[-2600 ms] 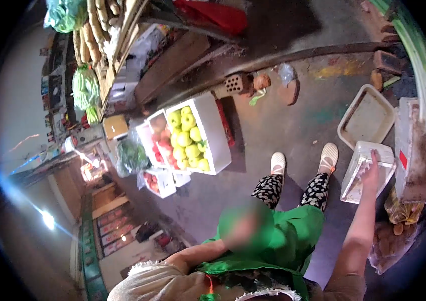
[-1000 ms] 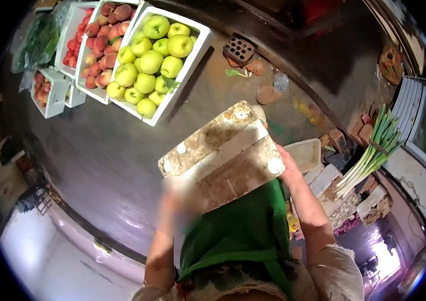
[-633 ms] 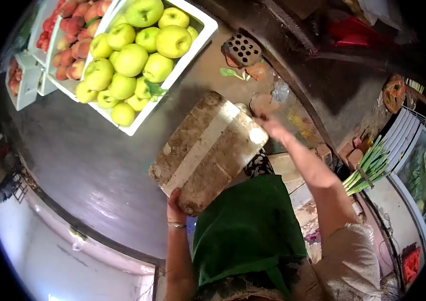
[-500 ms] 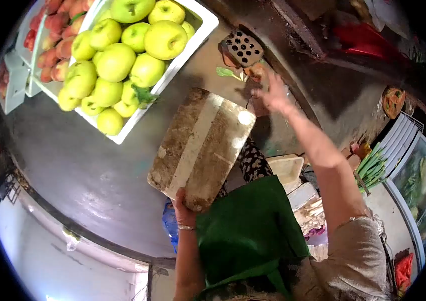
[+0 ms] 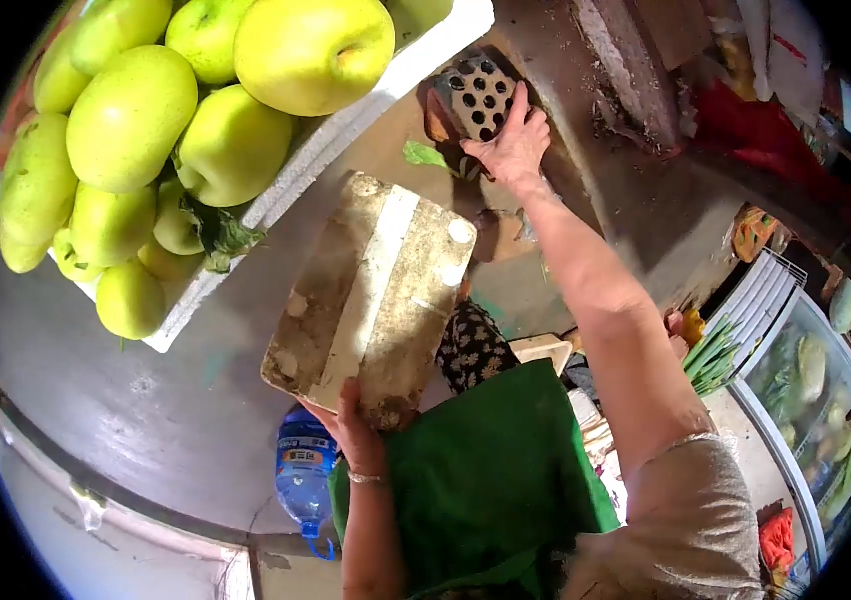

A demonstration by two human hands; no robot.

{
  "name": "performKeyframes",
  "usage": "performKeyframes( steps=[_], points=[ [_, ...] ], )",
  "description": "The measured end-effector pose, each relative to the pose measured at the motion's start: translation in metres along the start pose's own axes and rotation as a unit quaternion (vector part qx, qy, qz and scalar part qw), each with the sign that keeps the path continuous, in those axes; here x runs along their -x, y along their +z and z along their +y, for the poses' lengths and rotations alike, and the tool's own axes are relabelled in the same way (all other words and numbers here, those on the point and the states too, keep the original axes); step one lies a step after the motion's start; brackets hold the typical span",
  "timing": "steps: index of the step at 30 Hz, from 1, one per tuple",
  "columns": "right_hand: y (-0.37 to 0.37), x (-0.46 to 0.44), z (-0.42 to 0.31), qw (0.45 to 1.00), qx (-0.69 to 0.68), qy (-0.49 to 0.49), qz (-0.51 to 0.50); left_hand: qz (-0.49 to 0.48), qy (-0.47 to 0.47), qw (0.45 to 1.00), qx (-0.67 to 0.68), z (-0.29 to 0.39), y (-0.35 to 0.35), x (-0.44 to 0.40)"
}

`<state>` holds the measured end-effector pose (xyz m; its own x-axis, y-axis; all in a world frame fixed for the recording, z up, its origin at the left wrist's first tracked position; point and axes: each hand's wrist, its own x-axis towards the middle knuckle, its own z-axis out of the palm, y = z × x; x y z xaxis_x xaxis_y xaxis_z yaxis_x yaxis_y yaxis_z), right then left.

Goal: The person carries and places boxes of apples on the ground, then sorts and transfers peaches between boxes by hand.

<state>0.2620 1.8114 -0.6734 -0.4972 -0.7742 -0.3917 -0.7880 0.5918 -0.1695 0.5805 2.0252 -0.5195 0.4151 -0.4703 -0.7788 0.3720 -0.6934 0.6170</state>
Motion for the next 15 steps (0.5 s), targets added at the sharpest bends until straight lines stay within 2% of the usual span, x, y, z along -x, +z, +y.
performKeyframes(
  steps=[3,7,8,10,15],
  points=[
    [-0.016,-0.001,-0.005,1.000,-0.002,-0.013,0.006,-0.010,-0.003,1.000,-0.002,0.010,0.006,-0.002],
    [-0.052,0.010,-0.010,0.996,-0.081,0.019,-0.011,-0.021,-0.004,1.000,-0.006,0.010,0.006,-0.005],
    [-0.058,0.010,-0.003,0.976,-0.206,0.043,-0.059,-0.030,-0.003,1.000,-0.009,0.012,0.006,-0.007],
    [-0.077,0.012,0.001,0.938,-0.327,0.061,-0.101,-0.041,-0.001,0.999,-0.008,0.012,0.006,-0.009],
    [-0.116,0.021,-0.011,0.929,-0.368,0.026,-0.012,-0.036,-0.023,0.999,-0.017,0.020,0.011,-0.010]
  ],
)
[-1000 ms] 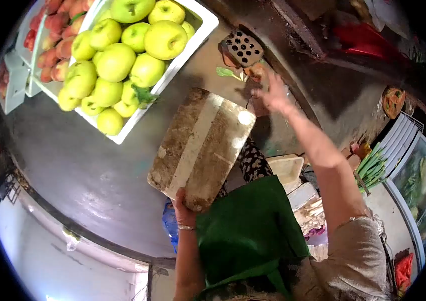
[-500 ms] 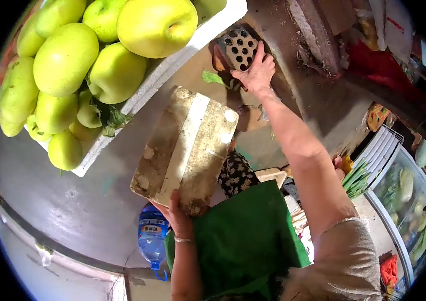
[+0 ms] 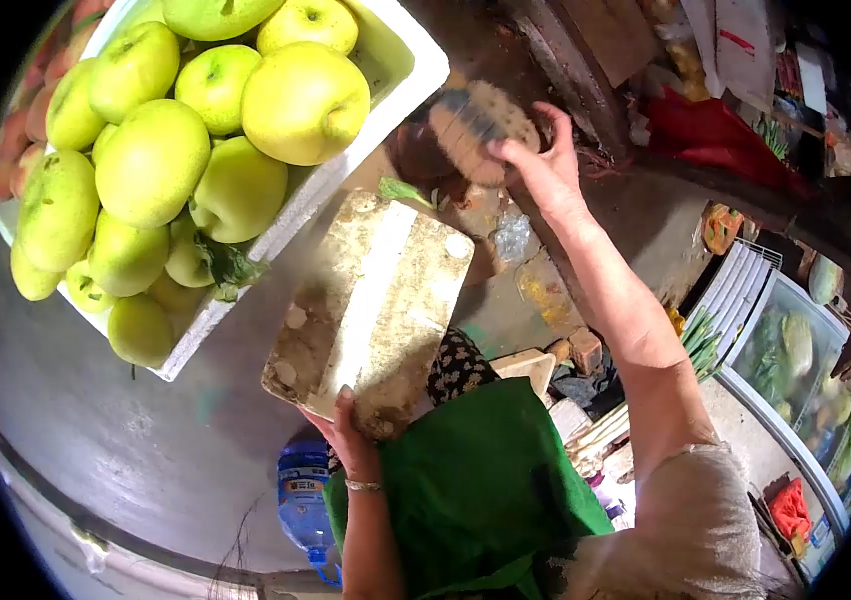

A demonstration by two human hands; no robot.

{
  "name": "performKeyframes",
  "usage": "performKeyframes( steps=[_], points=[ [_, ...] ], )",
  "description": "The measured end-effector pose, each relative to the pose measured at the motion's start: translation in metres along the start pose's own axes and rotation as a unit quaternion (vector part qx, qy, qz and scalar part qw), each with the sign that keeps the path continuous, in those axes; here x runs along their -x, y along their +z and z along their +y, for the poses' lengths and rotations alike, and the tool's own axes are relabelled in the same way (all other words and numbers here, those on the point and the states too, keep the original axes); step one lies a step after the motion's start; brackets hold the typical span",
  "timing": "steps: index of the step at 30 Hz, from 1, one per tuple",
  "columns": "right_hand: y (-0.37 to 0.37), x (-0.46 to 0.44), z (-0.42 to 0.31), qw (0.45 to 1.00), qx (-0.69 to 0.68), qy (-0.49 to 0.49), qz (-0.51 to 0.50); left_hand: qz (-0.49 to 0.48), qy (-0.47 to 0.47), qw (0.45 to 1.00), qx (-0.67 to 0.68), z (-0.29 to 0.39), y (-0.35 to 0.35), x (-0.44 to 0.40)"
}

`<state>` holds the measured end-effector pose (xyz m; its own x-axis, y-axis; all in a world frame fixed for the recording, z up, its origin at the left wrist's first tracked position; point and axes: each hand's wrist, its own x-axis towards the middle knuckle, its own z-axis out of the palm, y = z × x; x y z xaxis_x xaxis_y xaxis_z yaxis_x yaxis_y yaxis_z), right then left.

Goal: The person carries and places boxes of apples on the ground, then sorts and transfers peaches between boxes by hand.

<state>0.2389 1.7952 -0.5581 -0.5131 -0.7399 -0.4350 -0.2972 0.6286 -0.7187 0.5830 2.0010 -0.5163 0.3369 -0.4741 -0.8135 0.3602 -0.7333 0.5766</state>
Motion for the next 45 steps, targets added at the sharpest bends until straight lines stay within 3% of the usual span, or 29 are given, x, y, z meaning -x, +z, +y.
performKeyframes(
  steps=[3,5,7,9,15,17,19,23,24,27,29,31,33,35,40,43,45],
  points=[
    [0.027,-0.010,0.005,0.963,0.171,-0.064,0.200,-0.019,-0.003,1.000,0.003,0.002,-0.002,-0.004],
    [0.053,-0.028,0.013,0.959,0.185,0.045,0.211,-0.027,-0.014,0.999,0.017,0.000,-0.002,-0.004],
    [0.080,-0.047,0.031,0.944,0.211,0.013,0.252,-0.034,-0.025,0.999,0.030,0.001,-0.005,-0.009],
    [0.087,-0.050,0.017,0.945,0.179,0.091,0.258,-0.034,-0.057,0.997,0.037,0.003,-0.007,-0.008],
    [0.083,-0.082,0.006,0.925,0.210,0.142,0.282,-0.017,-0.032,0.999,0.013,-0.010,-0.010,-0.007],
    [0.066,-0.104,0.010,0.943,0.231,0.126,0.206,-0.009,-0.025,1.000,0.013,-0.015,-0.016,-0.003],
    [0.060,-0.089,-0.002,0.936,0.238,0.139,0.218,-0.013,-0.016,0.999,0.028,-0.017,-0.009,-0.002],
    [0.033,-0.062,0.034,0.980,0.094,-0.032,0.173,0.010,0.029,0.999,-0.016,-0.010,0.000,0.000],
    [0.023,-0.037,0.033,0.977,0.130,-0.045,0.164,0.017,0.057,0.997,-0.045,-0.011,0.004,0.002],
    [0.005,-0.007,0.081,0.985,0.154,-0.005,0.075,0.044,0.078,0.994,-0.058,-0.008,0.018,0.011],
    [0.010,0.008,0.113,0.969,0.240,0.052,0.000,0.037,0.072,0.995,-0.063,-0.002,0.020,0.012],
    [0.020,0.011,0.143,0.918,0.386,0.079,-0.048,0.034,0.073,0.995,-0.066,0.002,0.023,0.009],
    [0.030,0.011,0.169,0.892,0.442,0.069,-0.061,0.057,0.058,0.993,-0.080,0.002,0.020,0.008],
    [0.034,-0.002,0.194,0.891,0.431,0.125,-0.071,0.056,0.063,0.992,-0.093,-0.004,0.017,0.008],
    [0.031,0.018,0.224,0.905,0.408,0.106,-0.062,0.055,0.039,0.994,-0.085,-0.011,0.014,0.010],
    [0.030,0.056,0.237,0.885,0.435,0.121,-0.117,0.063,0.032,0.993,-0.091,-0.009,0.011,0.007],
    [0.032,0.081,0.245,0.837,0.515,-0.044,-0.179,0.069,-0.012,0.995,-0.078,-0.004,0.015,0.008]
  ],
)
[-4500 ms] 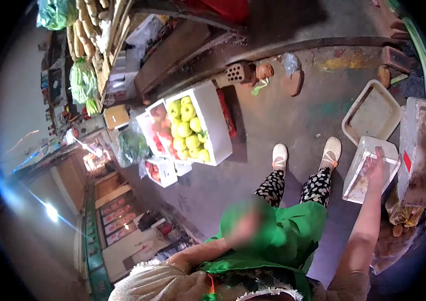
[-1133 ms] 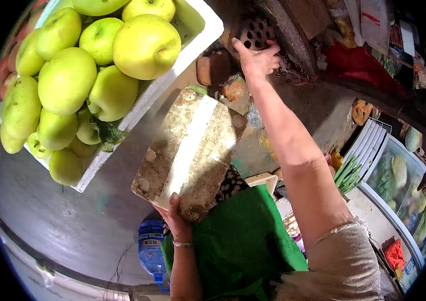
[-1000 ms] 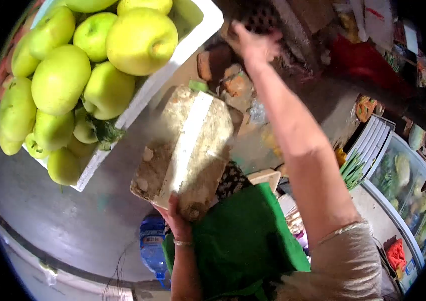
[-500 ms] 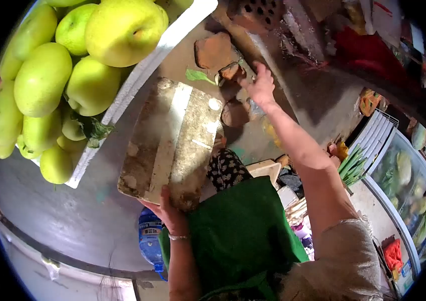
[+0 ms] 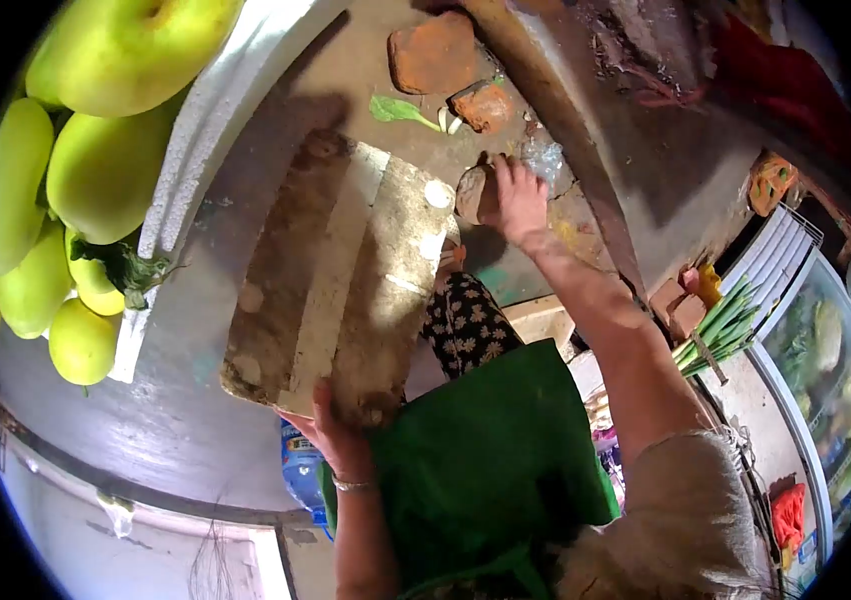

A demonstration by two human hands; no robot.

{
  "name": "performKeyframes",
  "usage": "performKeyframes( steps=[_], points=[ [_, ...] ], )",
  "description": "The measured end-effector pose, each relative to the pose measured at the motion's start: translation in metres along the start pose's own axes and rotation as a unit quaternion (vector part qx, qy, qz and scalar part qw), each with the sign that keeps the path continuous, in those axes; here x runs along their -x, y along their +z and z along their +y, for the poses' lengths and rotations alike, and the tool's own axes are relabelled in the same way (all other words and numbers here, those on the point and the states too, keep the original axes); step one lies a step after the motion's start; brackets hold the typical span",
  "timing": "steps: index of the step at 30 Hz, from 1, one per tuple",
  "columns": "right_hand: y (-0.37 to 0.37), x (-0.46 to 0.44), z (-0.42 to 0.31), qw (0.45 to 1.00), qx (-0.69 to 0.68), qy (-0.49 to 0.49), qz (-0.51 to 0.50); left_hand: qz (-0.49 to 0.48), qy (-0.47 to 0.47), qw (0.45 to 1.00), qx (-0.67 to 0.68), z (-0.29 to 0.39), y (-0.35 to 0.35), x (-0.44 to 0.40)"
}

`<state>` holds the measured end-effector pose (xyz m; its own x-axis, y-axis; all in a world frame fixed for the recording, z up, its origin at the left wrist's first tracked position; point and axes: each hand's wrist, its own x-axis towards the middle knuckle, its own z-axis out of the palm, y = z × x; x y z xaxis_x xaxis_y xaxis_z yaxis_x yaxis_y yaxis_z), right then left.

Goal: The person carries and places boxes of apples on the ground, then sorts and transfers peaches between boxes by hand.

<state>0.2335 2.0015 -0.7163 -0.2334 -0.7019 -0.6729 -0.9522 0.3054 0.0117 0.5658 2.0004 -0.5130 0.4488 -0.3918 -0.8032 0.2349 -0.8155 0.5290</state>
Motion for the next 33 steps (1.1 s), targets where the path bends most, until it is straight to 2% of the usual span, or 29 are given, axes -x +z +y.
performKeyframes(
  steps=[1,3,4,7,8,10,12,13,15,16,18,19,20,22,25,28,29,31,33],
  points=[
    [0.015,0.002,0.002,1.000,-0.002,0.000,-0.003,0.002,0.000,1.000,-0.003,0.001,0.002,0.001],
    [0.038,0.007,0.001,0.980,0.128,-0.067,0.138,-0.008,-0.006,1.000,0.008,-0.001,0.002,0.002],
    [0.043,0.003,0.001,0.980,0.124,-0.070,0.137,-0.005,-0.004,1.000,0.006,-0.005,-0.002,-0.001],
    [0.033,-0.005,0.002,0.987,0.134,-0.087,0.029,0.001,-0.022,1.000,-0.014,-0.013,-0.020,-0.010],
    [0.023,-0.005,0.000,0.987,0.135,-0.084,0.030,-0.009,-0.005,1.000,-0.025,-0.012,-0.021,-0.013],
    [-0.008,-0.009,-0.004,0.990,0.074,-0.057,-0.107,-0.022,0.020,0.999,-0.020,-0.012,-0.015,-0.010],
    [-0.040,0.003,-0.008,0.992,0.043,-0.036,-0.111,-0.007,-0.015,1.000,0.015,-0.004,-0.009,-0.002],
    [-0.054,0.010,-0.007,0.995,-0.028,-0.012,-0.093,-0.011,-0.011,1.000,0.023,-0.005,-0.008,-0.001],
    [-0.090,0.020,-0.006,0.985,-0.147,0.039,-0.082,-0.023,0.064,0.998,0.016,-0.012,-0.008,-0.004],
    [-0.108,0.023,-0.008,0.987,-0.141,0.040,-0.071,-0.030,0.067,0.997,0.027,-0.010,-0.007,-0.003],
    [-0.146,0.025,-0.013,0.979,-0.201,0.028,0.027,-0.022,0.077,0.997,-0.001,-0.004,-0.005,-0.002],
    [-0.173,0.023,-0.016,0.973,-0.228,0.020,0.036,-0.023,0.080,0.997,0.006,-0.002,-0.002,-0.001],
    [-0.193,0.019,-0.018,0.969,-0.226,-0.013,0.100,-0.025,0.097,0.995,0.007,0.000,0.000,0.000],
    [-0.244,0.008,-0.026,0.964,-0.222,-0.021,0.148,-0.028,0.113,0.993,0.011,0.002,0.001,0.000],
    [-0.289,-0.020,-0.038,0.959,-0.151,0.003,0.240,-0.034,0.129,0.991,0.029,0.000,-0.002,-0.004],
    [-0.297,-0.056,-0.054,0.953,-0.028,0.048,0.297,-0.043,0.102,0.993,0.043,-0.004,-0.010,-0.009],
    [-0.291,-0.067,-0.052,0.954,-0.027,0.047,0.296,-0.038,0.101,0.994,0.031,-0.009,-0.014,-0.012],
    [-0.274,-0.089,-0.048,0.922,0.057,0.005,0.382,-0.030,0.104,0.994,0.018,-0.008,-0.014,-0.015],
    [-0.269,-0.095,-0.044,0.919,0.039,-0.018,0.391,-0.030,0.090,0.994,0.053,-0.006,-0.010,-0.006]
  ],
)
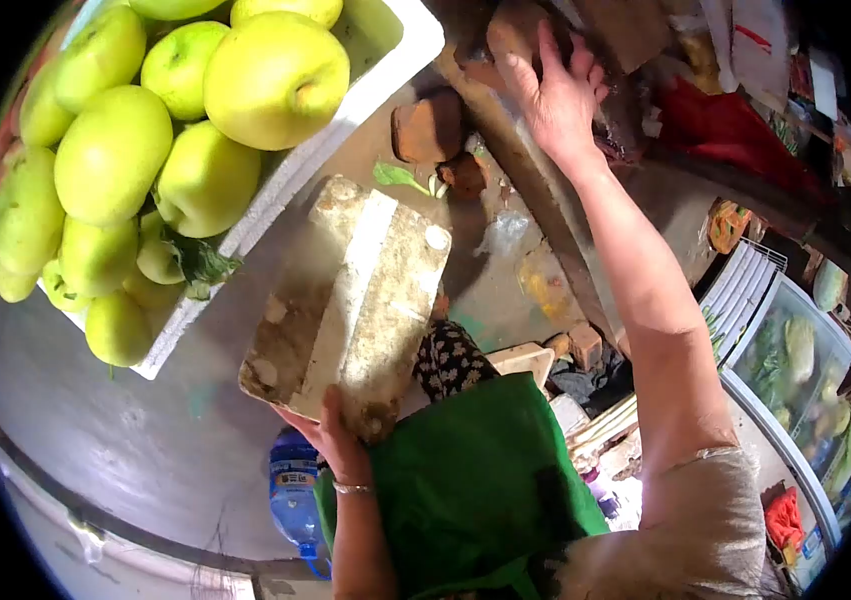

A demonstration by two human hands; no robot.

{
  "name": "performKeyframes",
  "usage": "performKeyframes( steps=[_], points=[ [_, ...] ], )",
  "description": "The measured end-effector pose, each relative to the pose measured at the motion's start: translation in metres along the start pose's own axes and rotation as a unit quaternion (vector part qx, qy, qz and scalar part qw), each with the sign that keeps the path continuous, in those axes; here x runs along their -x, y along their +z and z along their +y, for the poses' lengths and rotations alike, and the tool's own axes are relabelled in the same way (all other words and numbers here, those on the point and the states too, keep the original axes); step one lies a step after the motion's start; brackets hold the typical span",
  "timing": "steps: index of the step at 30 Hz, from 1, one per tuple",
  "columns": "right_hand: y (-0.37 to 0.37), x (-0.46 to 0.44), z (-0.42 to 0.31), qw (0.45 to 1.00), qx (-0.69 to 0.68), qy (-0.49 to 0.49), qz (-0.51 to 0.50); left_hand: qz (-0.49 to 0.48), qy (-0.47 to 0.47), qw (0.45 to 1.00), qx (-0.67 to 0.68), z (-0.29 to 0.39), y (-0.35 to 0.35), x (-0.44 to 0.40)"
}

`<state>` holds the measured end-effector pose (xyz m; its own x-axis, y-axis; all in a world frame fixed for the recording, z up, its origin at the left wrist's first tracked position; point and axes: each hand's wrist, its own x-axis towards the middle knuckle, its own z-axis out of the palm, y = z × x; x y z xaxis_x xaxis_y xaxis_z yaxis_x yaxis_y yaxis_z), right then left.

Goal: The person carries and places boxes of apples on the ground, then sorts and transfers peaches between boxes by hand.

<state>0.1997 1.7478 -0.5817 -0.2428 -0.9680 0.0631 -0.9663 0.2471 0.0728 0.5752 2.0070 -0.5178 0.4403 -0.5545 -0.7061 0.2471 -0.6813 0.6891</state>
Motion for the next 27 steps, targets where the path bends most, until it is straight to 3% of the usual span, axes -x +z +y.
performKeyframes(
  steps=[2,5,6,7,9,11,13,17,19,21,23,25,27],
  points=[
    [0.005,0.001,0.001,1.000,-0.024,-0.009,0.011,0.002,-0.006,1.000,-0.017,0.000,0.001,0.000],
    [0.004,-0.004,0.001,0.997,0.071,-0.013,0.023,0.003,0.015,0.998,-0.054,0.000,0.000,-0.003],
    [-0.014,-0.007,-0.001,0.994,0.090,0.017,-0.055,-0.001,0.008,1.000,-0.026,0.005,0.004,-0.001],
    [-0.023,0.003,-0.003,0.994,0.089,0.017,-0.056,-0.005,0.000,1.000,0.001,0.009,0.008,0.001],
    [-0.041,0.026,-0.011,0.984,-0.107,-0.133,0.046,-0.002,0.003,1.000,-0.002,0.015,0.015,0.005],
    [-0.037,0.070,-0.026,0.978,-0.095,-0.165,-0.086,0.000,0.001,1.000,-0.009,0.015,0.016,0.009],
    [0.000,0.110,-0.030,0.960,-0.112,-0.126,-0.222,0.009,0.007,0.999,-0.053,0.012,0.014,0.008],
    [0.102,0.145,-0.010,0.931,-0.004,-0.131,-0.341,0.017,-0.014,0.996,-0.084,0.008,0.005,0.003],
    [0.105,0.142,-0.013,0.921,-0.003,-0.144,-0.363,0.024,-0.073,0.997,0.002,0.006,0.004,0.000],
    [0.128,0.161,0.013,0.926,0.049,-0.214,-0.306,0.026,-0.084,0.996,-0.020,0.010,0.005,0.001],
    [0.113,0.167,0.029,0.883,0.144,-0.238,-0.378,0.024,-0.084,0.996,-0.024,0.013,0.008,0.002],
    [0.095,0.154,0.033,0.841,0.098,-0.162,-0.507,0.027,-0.067,0.996,-0.044,0.010,0.006,0.000],
    [0.077,0.116,0.023,0.702,0.170,-0.115,-0.682,0.027,-0.060,0.997,-0.036,0.009,0.006,0.001]
  ],
)
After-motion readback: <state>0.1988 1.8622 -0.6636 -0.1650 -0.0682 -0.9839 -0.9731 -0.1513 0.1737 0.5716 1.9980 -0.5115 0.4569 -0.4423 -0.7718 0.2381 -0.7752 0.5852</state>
